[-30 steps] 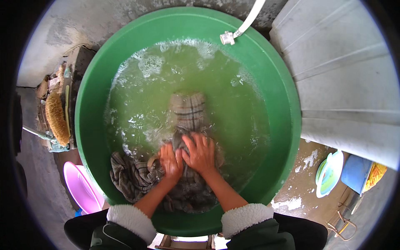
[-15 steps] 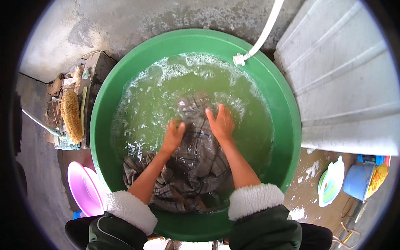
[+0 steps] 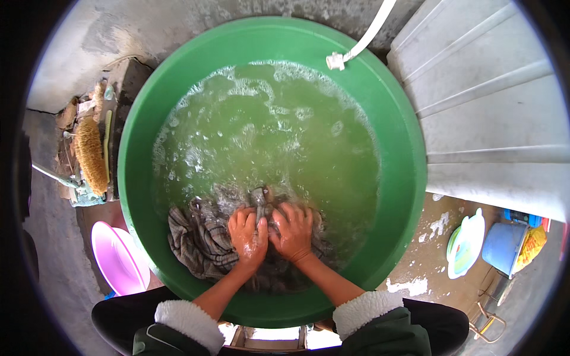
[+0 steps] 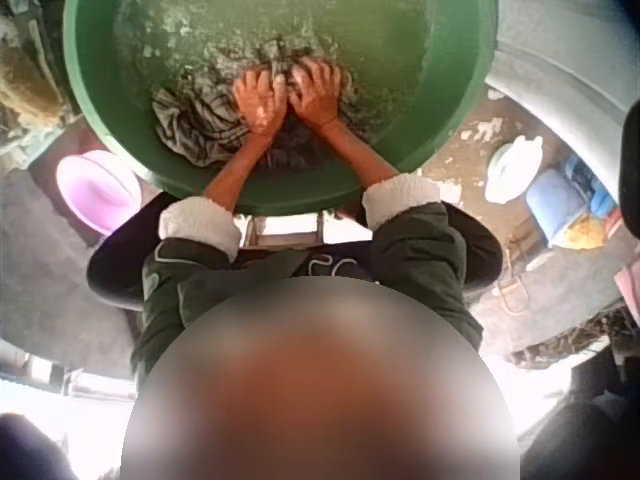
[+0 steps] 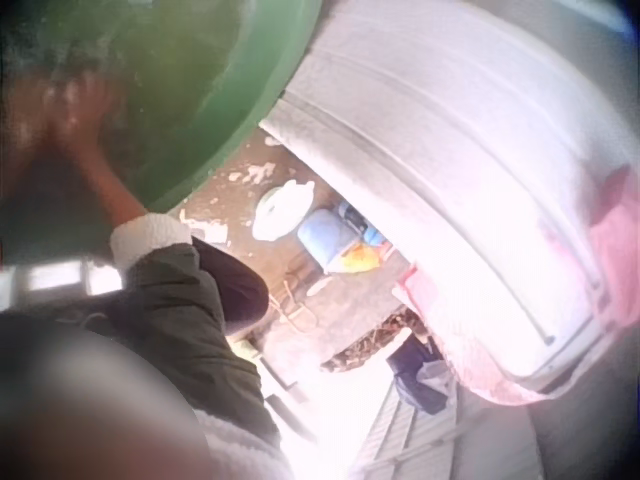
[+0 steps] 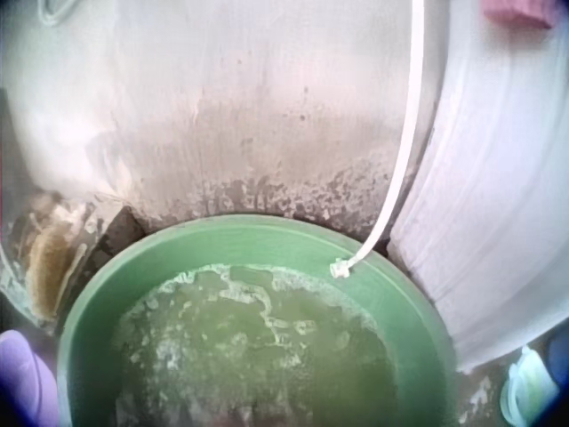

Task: The person hand-washes a plaid shirt in a green basin filled with soapy water. They repeatedly submerge, scrub, wring, and rinse the shirt, then briefly use a pink basin to scoop and pour water over it before returning to scrubbing and wringing the shirt.

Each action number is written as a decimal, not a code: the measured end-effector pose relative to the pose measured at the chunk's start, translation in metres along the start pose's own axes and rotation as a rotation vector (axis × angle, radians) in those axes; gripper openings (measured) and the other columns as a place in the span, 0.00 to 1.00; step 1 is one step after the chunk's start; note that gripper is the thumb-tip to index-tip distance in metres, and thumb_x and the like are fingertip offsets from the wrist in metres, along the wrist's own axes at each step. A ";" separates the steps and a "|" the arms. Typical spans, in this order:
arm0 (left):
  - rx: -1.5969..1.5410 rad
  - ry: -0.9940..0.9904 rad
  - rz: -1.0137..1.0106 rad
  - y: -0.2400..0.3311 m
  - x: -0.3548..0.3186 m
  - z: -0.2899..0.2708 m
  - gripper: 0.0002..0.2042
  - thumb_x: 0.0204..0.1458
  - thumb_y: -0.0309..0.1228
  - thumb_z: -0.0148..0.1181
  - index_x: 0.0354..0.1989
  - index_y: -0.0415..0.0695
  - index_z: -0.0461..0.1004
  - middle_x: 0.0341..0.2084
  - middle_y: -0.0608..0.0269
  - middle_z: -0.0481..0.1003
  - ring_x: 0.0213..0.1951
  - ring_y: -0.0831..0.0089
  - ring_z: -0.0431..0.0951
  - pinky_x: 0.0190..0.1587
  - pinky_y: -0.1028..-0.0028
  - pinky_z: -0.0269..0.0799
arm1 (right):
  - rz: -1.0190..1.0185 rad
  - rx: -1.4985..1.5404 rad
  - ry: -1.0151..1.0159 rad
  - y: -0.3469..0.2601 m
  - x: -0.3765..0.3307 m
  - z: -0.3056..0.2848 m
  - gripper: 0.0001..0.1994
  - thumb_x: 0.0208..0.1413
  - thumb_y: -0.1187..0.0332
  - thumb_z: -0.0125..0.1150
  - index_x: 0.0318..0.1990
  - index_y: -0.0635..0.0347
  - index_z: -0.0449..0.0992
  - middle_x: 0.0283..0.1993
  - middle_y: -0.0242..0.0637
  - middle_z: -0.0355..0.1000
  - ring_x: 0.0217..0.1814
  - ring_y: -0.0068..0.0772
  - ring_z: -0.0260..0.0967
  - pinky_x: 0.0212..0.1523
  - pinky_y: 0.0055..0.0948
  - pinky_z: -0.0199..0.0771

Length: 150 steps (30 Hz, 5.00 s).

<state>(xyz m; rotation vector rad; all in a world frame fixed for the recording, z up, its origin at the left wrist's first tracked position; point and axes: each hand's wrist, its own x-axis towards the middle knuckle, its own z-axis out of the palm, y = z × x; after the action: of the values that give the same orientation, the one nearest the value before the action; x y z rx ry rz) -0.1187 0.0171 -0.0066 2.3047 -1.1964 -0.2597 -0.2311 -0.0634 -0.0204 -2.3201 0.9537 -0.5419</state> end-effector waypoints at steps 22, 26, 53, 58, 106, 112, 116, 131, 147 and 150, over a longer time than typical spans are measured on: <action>-0.170 -0.501 -0.531 -0.060 0.186 0.002 0.47 0.54 0.71 0.27 0.55 0.35 0.72 0.55 0.31 0.67 0.63 0.41 0.61 0.65 0.58 0.55 | 0.491 0.460 -0.226 0.018 0.116 -0.009 0.29 0.48 0.50 0.66 0.55 0.57 0.73 0.53 0.50 0.73 0.56 0.48 0.71 0.55 0.45 0.68; -0.194 -0.563 -0.318 -0.037 0.150 -0.061 0.41 0.58 0.67 0.28 0.51 0.42 0.76 0.50 0.31 0.71 0.57 0.38 0.66 0.58 0.56 0.62 | 0.034 0.261 -0.190 -0.053 0.065 -0.054 0.21 0.51 0.56 0.64 0.51 0.50 0.74 0.56 0.43 0.68 0.62 0.48 0.61 0.65 0.51 0.53; 0.254 -0.206 -0.336 -0.062 0.121 0.004 0.36 0.51 0.64 0.48 0.61 0.50 0.68 0.52 0.41 0.72 0.56 0.46 0.70 0.56 0.60 0.66 | 1.029 0.292 0.100 0.069 -0.010 -0.025 0.27 0.61 0.48 0.51 0.56 0.63 0.68 0.59 0.53 0.66 0.57 0.52 0.66 0.56 0.46 0.64; -0.320 -0.420 -0.523 -0.056 0.129 -0.010 0.41 0.50 0.69 0.46 0.60 0.46 0.69 0.55 0.40 0.70 0.62 0.47 0.65 0.60 0.59 0.61 | 1.107 0.969 0.025 0.046 0.016 0.003 0.27 0.59 0.51 0.55 0.58 0.63 0.68 0.54 0.49 0.70 0.54 0.41 0.68 0.53 0.35 0.66; 0.018 -0.079 0.005 -0.028 -0.022 -0.019 0.14 0.55 0.38 0.49 0.46 0.47 0.74 0.55 0.49 0.66 0.55 0.47 0.63 0.55 0.50 0.57 | -0.130 0.077 -0.049 -0.016 -0.010 0.011 0.18 0.48 0.63 0.58 0.47 0.56 0.71 0.46 0.41 0.71 0.49 0.50 0.67 0.52 0.57 0.64; 0.061 0.003 0.312 -0.071 0.058 0.025 0.13 0.55 0.38 0.48 0.38 0.46 0.76 0.38 0.51 0.75 0.40 0.47 0.73 0.40 0.50 0.66 | 0.201 0.179 -0.295 0.022 0.054 0.039 0.17 0.52 0.56 0.55 0.44 0.57 0.75 0.36 0.50 0.74 0.39 0.60 0.71 0.43 0.51 0.71; -0.169 -0.334 -0.221 -0.072 0.079 0.031 0.20 0.58 0.45 0.44 0.41 0.44 0.78 0.42 0.45 0.77 0.43 0.45 0.75 0.47 0.53 0.68 | 0.366 0.162 -0.500 0.030 0.098 0.029 0.23 0.56 0.47 0.49 0.47 0.56 0.76 0.37 0.55 0.75 0.42 0.61 0.72 0.45 0.51 0.71; -0.124 0.166 0.005 -0.009 -0.020 -0.060 0.07 0.55 0.32 0.51 0.35 0.42 0.69 0.37 0.51 0.67 0.40 0.52 0.67 0.49 0.53 0.59 | -0.214 0.000 0.032 -0.062 0.006 -0.030 0.18 0.51 0.65 0.57 0.50 0.57 0.72 0.53 0.45 0.66 0.56 0.54 0.60 0.56 0.52 0.61; -0.047 -0.157 -0.152 -0.042 0.073 0.005 0.09 0.56 0.36 0.48 0.37 0.45 0.70 0.34 0.57 0.73 0.41 0.53 0.74 0.42 0.54 0.66 | 0.244 0.157 -0.051 0.016 0.071 0.043 0.10 0.54 0.64 0.52 0.31 0.59 0.74 0.32 0.46 0.72 0.36 0.56 0.70 0.37 0.48 0.69; 0.069 -0.245 -0.241 -0.025 0.080 -0.009 0.15 0.60 0.43 0.48 0.45 0.45 0.70 0.41 0.52 0.72 0.47 0.53 0.74 0.50 0.55 0.68 | 0.423 0.160 -0.198 0.030 0.070 0.049 0.13 0.57 0.60 0.49 0.33 0.60 0.75 0.36 0.50 0.73 0.39 0.58 0.70 0.38 0.49 0.69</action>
<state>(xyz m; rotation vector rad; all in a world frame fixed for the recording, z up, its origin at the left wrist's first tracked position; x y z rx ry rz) -0.0502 -0.0326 -0.0071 2.5353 -1.0505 -0.6120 -0.1727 -0.1149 -0.0662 -1.9122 1.2107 -0.2014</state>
